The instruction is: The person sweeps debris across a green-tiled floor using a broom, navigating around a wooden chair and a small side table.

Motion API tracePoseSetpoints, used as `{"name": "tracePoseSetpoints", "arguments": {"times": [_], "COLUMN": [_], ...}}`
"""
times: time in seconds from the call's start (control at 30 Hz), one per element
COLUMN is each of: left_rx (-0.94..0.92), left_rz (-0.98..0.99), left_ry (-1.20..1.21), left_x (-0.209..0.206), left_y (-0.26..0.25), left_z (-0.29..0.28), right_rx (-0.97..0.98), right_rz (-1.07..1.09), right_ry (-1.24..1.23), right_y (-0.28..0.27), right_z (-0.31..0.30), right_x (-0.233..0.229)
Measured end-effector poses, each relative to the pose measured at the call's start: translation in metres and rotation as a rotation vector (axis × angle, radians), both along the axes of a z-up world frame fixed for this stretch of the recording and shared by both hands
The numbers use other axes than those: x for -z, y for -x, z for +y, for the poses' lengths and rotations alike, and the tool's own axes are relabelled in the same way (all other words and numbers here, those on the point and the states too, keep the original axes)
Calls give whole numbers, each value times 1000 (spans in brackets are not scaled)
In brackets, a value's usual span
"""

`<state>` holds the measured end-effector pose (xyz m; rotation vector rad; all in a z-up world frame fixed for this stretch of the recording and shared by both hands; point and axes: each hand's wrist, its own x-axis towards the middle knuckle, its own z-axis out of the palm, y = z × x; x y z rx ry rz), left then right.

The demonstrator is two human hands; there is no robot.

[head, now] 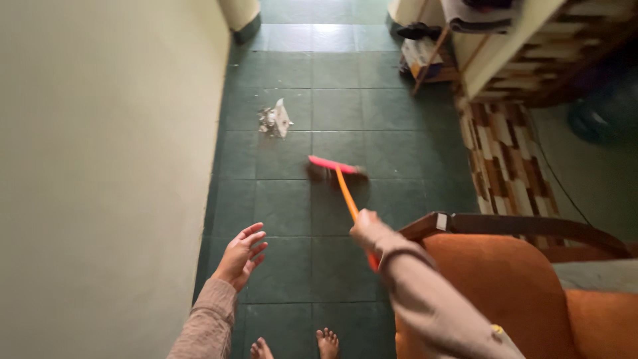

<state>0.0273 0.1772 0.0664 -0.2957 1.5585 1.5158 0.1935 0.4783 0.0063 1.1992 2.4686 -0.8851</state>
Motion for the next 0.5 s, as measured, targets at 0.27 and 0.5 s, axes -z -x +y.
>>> {"name": "tracePoseSetpoints", "arguments": {"times": [0.27, 0.5], "left_rx": [147, 320], "left_rz": [-65, -105], "left_ry": [-45, -47], "left_x": [51, 70], "left_y": [23, 43], "left_z": [25, 45], "right_rx": [234, 520], "right_rz": [306, -15], "right_ry": [1027, 1281], "right_y": [-155, -219], "right_z": [-40, -25], "right_x": [-15, -59]}}
